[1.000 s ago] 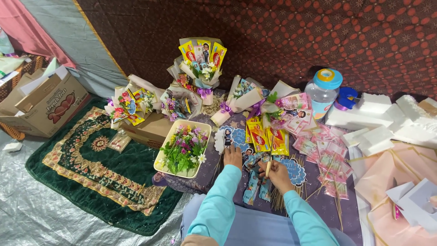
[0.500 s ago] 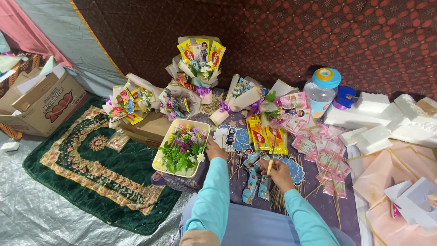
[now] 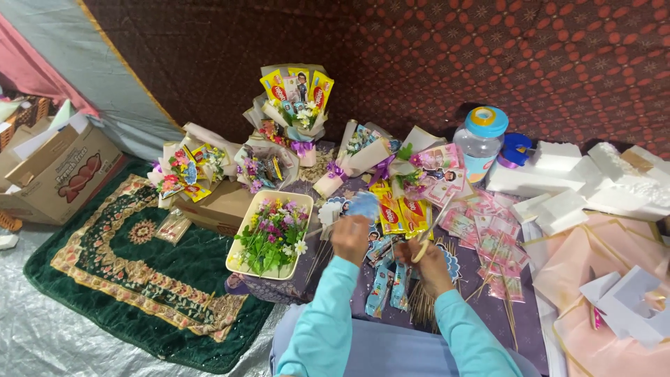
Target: Cutting out decorative paper signs with scissors for a gift bouquet assembly.
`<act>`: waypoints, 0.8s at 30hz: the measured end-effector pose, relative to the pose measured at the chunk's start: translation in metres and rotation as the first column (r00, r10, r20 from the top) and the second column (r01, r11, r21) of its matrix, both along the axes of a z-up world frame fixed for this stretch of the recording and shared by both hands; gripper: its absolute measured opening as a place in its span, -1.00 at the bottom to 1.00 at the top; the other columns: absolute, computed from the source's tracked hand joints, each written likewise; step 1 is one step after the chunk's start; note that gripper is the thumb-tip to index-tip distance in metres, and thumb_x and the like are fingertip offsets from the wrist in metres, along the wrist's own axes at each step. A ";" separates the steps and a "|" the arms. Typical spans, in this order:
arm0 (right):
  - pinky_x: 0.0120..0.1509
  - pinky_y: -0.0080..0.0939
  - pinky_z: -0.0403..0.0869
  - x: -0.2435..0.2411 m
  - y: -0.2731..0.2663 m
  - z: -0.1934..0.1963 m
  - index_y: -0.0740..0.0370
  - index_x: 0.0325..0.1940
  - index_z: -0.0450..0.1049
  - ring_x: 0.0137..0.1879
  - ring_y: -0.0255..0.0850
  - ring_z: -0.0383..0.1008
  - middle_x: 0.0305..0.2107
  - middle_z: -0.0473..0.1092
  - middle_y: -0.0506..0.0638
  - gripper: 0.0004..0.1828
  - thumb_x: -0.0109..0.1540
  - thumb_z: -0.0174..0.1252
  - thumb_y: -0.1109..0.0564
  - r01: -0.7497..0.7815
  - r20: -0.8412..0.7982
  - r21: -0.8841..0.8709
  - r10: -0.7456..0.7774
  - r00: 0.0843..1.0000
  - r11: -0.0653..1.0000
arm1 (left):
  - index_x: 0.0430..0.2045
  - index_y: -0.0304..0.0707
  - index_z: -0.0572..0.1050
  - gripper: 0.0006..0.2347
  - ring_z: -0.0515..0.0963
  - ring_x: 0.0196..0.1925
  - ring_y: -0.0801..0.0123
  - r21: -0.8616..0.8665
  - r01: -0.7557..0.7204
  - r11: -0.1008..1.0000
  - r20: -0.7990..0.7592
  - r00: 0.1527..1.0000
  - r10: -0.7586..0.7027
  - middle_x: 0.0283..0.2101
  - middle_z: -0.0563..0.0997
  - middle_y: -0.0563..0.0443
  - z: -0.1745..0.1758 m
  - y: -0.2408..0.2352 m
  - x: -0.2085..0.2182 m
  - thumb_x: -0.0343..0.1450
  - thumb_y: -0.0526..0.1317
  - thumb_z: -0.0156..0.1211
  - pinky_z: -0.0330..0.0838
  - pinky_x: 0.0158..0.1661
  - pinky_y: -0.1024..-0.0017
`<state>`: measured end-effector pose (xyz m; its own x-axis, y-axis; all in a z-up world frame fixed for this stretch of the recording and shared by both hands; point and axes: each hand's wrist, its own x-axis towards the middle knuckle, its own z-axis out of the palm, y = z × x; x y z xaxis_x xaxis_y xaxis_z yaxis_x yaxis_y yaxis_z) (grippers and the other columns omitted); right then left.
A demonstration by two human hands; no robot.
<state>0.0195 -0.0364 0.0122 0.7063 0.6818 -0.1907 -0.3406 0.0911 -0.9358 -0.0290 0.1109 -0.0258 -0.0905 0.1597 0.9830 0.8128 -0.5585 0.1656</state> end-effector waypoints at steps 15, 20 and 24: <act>-0.36 -0.47 0.39 0.060 -0.043 -0.002 0.35 -0.32 0.40 -0.47 -0.35 0.37 -0.56 0.38 0.01 -0.66 -0.11 0.36 0.33 0.120 0.182 0.104 -0.138 0.974 0.987 | -0.18 -0.22 0.31 -0.67 0.42 -0.15 0.00 -0.450 0.878 0.164 0.393 0.359 -0.846 -0.18 0.41 -0.16 0.044 -0.076 -0.017 0.29 -0.06 0.16 0.13 0.00 -0.06; -0.31 -0.46 0.37 0.068 -0.044 -0.016 0.35 -0.31 0.41 -0.44 -0.36 0.35 -0.54 0.38 -0.01 -0.66 -0.11 0.36 0.33 0.111 0.157 0.124 -0.130 0.979 0.986 | -0.13 -0.32 0.34 -0.70 0.55 -0.32 0.21 -0.535 0.758 -0.373 0.721 0.179 -0.669 -0.28 0.52 -0.17 0.031 -0.052 -0.017 0.32 -0.24 0.19 0.46 -0.25 0.29; -0.24 -0.45 0.35 0.059 -0.046 -0.002 0.36 -0.30 0.41 -0.39 -0.36 0.32 -0.52 0.36 0.00 -0.69 -0.06 0.34 0.31 0.094 0.144 0.107 -0.109 0.984 0.990 | -0.43 -0.42 0.44 -0.77 0.52 -0.60 0.48 -0.410 0.620 -0.669 0.890 0.112 -0.442 -0.48 0.57 -0.11 0.029 -0.061 -0.012 0.20 -0.30 0.37 0.45 -0.49 0.54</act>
